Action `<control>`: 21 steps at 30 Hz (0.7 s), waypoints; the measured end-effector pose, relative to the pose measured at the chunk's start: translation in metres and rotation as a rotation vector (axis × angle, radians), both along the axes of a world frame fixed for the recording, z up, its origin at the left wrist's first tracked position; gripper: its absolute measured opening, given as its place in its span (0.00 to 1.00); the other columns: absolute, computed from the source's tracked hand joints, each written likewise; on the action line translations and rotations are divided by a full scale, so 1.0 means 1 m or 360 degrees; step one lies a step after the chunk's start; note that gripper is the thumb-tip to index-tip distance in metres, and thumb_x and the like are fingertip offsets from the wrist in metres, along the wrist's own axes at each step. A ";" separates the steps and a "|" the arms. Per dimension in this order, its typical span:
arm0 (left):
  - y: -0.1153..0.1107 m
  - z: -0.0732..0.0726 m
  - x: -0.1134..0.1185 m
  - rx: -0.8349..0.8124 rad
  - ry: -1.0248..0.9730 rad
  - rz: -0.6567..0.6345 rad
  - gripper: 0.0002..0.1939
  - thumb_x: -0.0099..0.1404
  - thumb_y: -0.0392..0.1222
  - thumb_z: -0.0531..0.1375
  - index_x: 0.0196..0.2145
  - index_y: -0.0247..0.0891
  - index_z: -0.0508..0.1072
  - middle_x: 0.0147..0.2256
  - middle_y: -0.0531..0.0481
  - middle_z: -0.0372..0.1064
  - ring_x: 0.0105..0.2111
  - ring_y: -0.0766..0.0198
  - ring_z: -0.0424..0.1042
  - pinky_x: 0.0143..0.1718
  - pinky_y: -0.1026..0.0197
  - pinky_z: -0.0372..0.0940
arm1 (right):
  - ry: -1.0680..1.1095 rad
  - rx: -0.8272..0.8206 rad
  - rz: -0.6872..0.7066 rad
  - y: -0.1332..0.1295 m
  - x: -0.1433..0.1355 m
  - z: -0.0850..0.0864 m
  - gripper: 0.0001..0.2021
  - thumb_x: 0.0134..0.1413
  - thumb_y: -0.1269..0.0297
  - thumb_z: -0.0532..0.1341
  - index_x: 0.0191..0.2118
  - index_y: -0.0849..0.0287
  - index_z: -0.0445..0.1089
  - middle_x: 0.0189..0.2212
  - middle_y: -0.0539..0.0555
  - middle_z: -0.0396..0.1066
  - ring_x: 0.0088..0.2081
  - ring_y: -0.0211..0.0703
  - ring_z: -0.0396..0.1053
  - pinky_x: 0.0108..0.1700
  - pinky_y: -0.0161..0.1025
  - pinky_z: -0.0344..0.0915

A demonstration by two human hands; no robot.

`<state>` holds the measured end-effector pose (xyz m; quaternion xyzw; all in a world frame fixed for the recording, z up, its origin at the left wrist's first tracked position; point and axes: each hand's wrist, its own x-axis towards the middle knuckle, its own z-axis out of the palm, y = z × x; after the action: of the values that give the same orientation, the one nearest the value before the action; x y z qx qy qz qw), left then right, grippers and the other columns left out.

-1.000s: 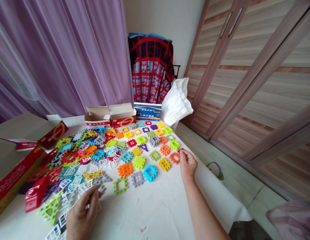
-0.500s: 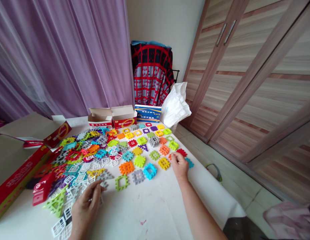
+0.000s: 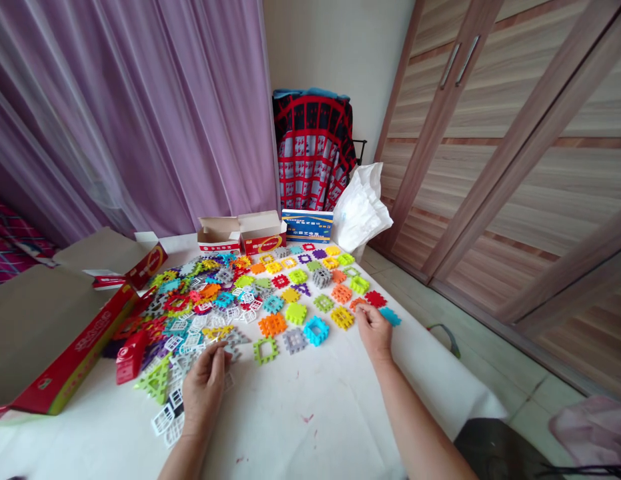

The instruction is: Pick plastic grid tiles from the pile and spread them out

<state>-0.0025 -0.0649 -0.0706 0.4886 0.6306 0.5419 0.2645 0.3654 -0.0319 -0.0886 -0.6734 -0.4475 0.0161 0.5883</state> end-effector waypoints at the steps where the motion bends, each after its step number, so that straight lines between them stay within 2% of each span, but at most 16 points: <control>1: 0.000 0.000 0.000 -0.0007 -0.0066 0.0009 0.24 0.57 0.61 0.59 0.39 0.39 0.76 0.27 0.50 0.78 0.28 0.59 0.79 0.33 0.60 0.75 | -0.0016 -0.0016 -0.0009 0.000 0.000 -0.001 0.20 0.50 0.45 0.57 0.28 0.57 0.75 0.19 0.52 0.73 0.22 0.42 0.67 0.28 0.37 0.64; 4: -0.002 0.001 -0.001 0.0015 -0.0113 0.0018 0.23 0.58 0.60 0.59 0.40 0.38 0.76 0.27 0.50 0.77 0.28 0.61 0.78 0.31 0.61 0.74 | -0.0050 -0.0048 -0.0006 0.002 0.001 -0.003 0.21 0.50 0.44 0.57 0.28 0.57 0.75 0.20 0.53 0.73 0.22 0.43 0.67 0.29 0.38 0.65; 9: -0.008 0.005 -0.001 0.0091 0.0021 0.0091 0.20 0.61 0.57 0.57 0.41 0.39 0.76 0.26 0.51 0.75 0.27 0.63 0.76 0.29 0.64 0.71 | -0.0049 -0.0092 0.0059 0.001 0.001 -0.006 0.19 0.50 0.46 0.57 0.29 0.58 0.75 0.23 0.55 0.75 0.25 0.44 0.69 0.34 0.40 0.67; 15: -0.010 0.010 0.001 0.0148 0.0015 0.0108 0.19 0.62 0.56 0.58 0.40 0.39 0.76 0.25 0.53 0.74 0.25 0.65 0.73 0.27 0.65 0.69 | -0.0061 -0.0099 0.0092 0.001 0.001 -0.006 0.18 0.50 0.48 0.57 0.30 0.58 0.75 0.23 0.55 0.75 0.26 0.44 0.70 0.34 0.40 0.68; 21: -0.009 0.021 -0.013 0.0198 0.0060 0.0251 0.19 0.60 0.56 0.59 0.39 0.39 0.77 0.25 0.53 0.73 0.25 0.66 0.72 0.26 0.66 0.67 | -0.0066 -0.0108 0.0119 0.002 0.004 -0.010 0.18 0.51 0.47 0.58 0.30 0.58 0.75 0.25 0.56 0.76 0.28 0.45 0.71 0.35 0.40 0.68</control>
<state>-0.0154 -0.0741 -0.0497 0.4630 0.6372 0.5897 0.1782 0.3697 -0.0299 -0.0981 -0.6758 -0.4838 0.0392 0.5547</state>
